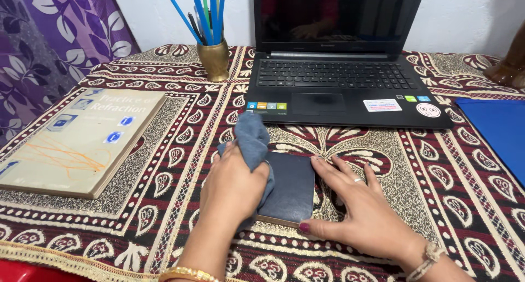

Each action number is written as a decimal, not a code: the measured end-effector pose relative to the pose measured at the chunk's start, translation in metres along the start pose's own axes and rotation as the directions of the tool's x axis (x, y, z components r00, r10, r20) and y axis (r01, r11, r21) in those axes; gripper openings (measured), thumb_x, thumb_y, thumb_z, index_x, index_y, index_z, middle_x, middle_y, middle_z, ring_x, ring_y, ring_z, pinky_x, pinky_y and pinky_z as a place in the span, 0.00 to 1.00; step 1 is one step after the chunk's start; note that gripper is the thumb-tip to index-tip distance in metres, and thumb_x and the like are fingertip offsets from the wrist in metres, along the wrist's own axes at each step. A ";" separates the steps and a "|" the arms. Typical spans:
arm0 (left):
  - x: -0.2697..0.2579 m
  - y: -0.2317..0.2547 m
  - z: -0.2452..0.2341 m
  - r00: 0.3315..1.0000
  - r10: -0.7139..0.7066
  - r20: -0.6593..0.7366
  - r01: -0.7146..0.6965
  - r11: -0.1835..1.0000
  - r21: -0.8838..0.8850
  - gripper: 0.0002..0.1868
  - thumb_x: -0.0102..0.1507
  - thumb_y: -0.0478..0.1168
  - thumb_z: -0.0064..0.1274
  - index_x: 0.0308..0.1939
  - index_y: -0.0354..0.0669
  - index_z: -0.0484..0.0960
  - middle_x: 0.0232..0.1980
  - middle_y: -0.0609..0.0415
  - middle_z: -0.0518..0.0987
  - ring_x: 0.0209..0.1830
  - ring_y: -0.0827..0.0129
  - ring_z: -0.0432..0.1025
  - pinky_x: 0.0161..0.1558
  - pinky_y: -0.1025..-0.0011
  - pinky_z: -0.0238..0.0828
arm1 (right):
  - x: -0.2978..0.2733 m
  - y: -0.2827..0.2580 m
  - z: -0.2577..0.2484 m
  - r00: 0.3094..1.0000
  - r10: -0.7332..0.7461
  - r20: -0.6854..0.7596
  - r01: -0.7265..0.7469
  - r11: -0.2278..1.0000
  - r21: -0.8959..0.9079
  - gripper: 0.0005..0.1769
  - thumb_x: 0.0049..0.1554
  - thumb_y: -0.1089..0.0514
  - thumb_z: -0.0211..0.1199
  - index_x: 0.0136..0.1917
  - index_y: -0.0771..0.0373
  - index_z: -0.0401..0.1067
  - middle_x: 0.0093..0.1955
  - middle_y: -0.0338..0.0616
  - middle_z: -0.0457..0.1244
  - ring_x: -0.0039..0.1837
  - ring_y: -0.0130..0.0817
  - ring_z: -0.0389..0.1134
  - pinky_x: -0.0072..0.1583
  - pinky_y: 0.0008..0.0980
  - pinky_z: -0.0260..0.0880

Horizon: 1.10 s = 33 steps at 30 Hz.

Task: The person wipes a blue folder, a laptop, a tablecloth, and several books with a gray cloth. The person cleans the surfaces by hand, moving items aside and wiping each object individually.

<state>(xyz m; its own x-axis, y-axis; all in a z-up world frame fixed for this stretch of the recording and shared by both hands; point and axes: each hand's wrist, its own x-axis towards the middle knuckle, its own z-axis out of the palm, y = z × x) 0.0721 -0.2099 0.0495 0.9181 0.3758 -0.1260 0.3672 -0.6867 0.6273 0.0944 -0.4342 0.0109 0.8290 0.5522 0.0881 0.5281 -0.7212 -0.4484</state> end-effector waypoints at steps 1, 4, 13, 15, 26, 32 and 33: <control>-0.001 0.001 0.000 0.999 0.038 -0.031 -0.036 0.998 0.060 0.39 0.60 0.54 0.51 0.72 0.39 0.66 0.76 0.44 0.66 0.76 0.48 0.60 0.74 0.58 0.54 | 0.000 0.000 0.000 1.000 -0.008 -0.007 0.008 1.000 -0.003 0.64 0.42 0.31 0.72 0.82 0.57 0.50 0.85 0.44 0.48 0.86 0.43 0.38 0.75 0.57 0.19; -0.012 0.007 0.014 0.983 0.181 -0.025 -0.172 0.966 0.194 0.47 0.57 0.54 0.55 0.74 0.34 0.56 0.79 0.39 0.54 0.78 0.46 0.48 0.73 0.60 0.46 | 0.000 0.003 0.000 1.000 -0.002 -0.004 0.002 1.000 -0.015 0.64 0.42 0.30 0.71 0.82 0.57 0.50 0.84 0.44 0.48 0.85 0.42 0.38 0.76 0.57 0.19; -0.023 -0.001 0.002 0.987 0.116 0.112 -0.134 0.976 0.171 0.47 0.59 0.54 0.52 0.77 0.39 0.53 0.80 0.45 0.55 0.79 0.47 0.46 0.75 0.60 0.44 | -0.001 0.003 0.000 1.000 0.002 0.020 -0.002 1.000 -0.016 0.67 0.40 0.30 0.72 0.83 0.57 0.48 0.85 0.45 0.47 0.85 0.43 0.37 0.76 0.57 0.19; -0.022 -0.001 -0.011 0.998 0.048 0.042 -0.053 0.990 0.132 0.45 0.58 0.54 0.52 0.77 0.42 0.58 0.78 0.47 0.57 0.79 0.47 0.48 0.76 0.60 0.44 | -0.001 0.000 -0.001 1.000 0.019 0.022 -0.019 1.000 -0.011 0.66 0.40 0.31 0.72 0.82 0.57 0.49 0.85 0.45 0.47 0.84 0.42 0.37 0.76 0.57 0.19; -0.028 -0.037 -0.001 0.960 0.263 0.090 -0.275 0.948 0.162 0.47 0.56 0.54 0.59 0.74 0.38 0.59 0.78 0.41 0.59 0.78 0.44 0.48 0.75 0.59 0.42 | -0.003 0.008 0.004 0.995 -0.098 -0.025 0.098 0.995 -0.002 0.63 0.47 0.26 0.69 0.82 0.62 0.49 0.82 0.54 0.47 0.84 0.49 0.37 0.75 0.59 0.17; -0.007 -0.058 -0.052 0.848 0.158 -0.505 0.104 0.886 0.452 0.64 0.45 0.61 0.69 0.75 0.30 0.58 0.72 0.33 0.67 0.72 0.41 0.60 0.65 0.41 0.45 | -0.001 0.001 0.014 0.985 0.035 -0.172 -0.050 0.995 -0.085 0.41 0.58 0.35 0.53 0.79 0.56 0.58 0.84 0.44 0.49 0.84 0.47 0.38 0.75 0.58 0.22; -0.009 -0.059 -0.052 0.743 0.331 -0.582 0.021 0.857 0.514 0.57 0.47 0.57 0.66 0.73 0.30 0.62 0.70 0.33 0.69 0.71 0.41 0.61 0.66 0.45 0.47 | -0.001 -0.002 0.015 0.979 0.060 -0.197 -0.085 0.989 -0.120 0.38 0.59 0.37 0.51 0.77 0.56 0.62 0.83 0.43 0.51 0.83 0.47 0.38 0.76 0.59 0.22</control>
<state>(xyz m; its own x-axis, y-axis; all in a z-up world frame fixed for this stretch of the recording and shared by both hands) 0.0345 -0.1401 0.0533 0.7170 0.4141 0.5607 0.4108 -0.9009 0.1401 0.0901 -0.4271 -0.0012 0.8791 0.4147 0.2347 0.4742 -0.8105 -0.3440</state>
